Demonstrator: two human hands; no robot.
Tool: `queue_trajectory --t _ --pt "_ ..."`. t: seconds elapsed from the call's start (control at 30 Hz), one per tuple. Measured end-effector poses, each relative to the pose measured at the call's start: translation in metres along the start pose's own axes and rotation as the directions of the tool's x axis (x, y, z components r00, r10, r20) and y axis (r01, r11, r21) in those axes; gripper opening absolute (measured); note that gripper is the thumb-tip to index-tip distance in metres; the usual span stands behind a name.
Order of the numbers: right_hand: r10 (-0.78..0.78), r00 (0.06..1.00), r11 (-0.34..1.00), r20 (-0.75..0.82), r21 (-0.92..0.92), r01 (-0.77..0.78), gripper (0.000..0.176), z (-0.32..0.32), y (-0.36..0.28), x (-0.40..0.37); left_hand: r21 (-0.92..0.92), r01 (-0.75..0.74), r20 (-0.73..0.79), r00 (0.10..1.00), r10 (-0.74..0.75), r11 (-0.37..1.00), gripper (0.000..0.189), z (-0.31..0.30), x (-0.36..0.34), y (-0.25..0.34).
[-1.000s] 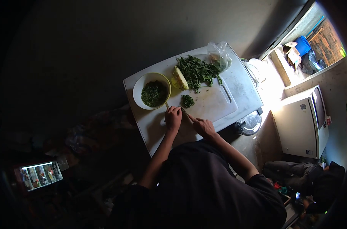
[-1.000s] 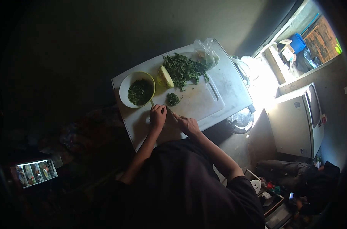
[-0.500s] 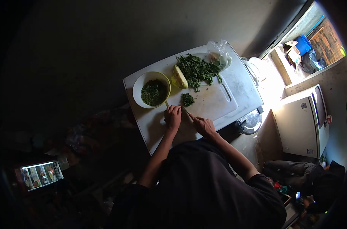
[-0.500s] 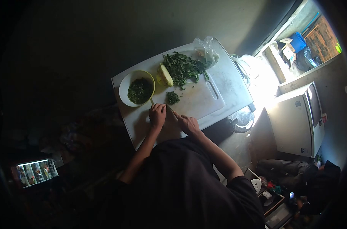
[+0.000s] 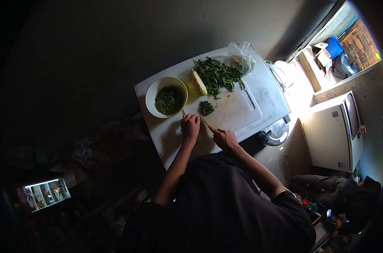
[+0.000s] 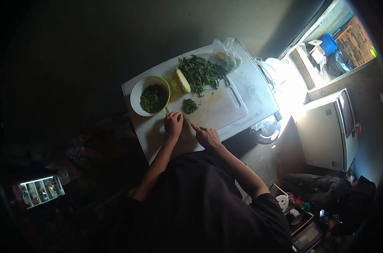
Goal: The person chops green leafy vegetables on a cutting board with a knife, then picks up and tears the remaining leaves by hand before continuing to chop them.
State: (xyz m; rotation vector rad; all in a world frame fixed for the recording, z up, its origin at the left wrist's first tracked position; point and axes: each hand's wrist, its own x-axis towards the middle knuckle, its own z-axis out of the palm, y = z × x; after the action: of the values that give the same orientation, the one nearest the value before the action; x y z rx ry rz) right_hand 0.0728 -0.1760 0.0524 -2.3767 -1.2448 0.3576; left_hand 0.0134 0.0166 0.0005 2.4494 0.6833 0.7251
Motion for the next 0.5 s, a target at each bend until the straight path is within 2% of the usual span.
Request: queue_trajectory --t 0.07,0.37,0.5 --pt "-0.014 1.000 0.999 0.022 -0.041 0.015 0.056 0.003 0.002 -0.001 -0.011 0.000 -0.004 1.000 0.000 1.000 0.009 0.001 -0.001 0.000" --pt "-0.047 0.999 0.998 -0.002 0.028 0.047 0.061 0.015 0.007 0.016 0.039 0.006 -0.006 1.000 -0.006 0.999 0.007 0.003 -0.001 0.001" --pt "-0.059 0.998 0.998 0.024 -0.013 0.059 0.060 0.007 0.009 0.001 0.015 0.010 -0.011 1.000 -0.010 1.000 0.008 0.000 0.000 0.002"
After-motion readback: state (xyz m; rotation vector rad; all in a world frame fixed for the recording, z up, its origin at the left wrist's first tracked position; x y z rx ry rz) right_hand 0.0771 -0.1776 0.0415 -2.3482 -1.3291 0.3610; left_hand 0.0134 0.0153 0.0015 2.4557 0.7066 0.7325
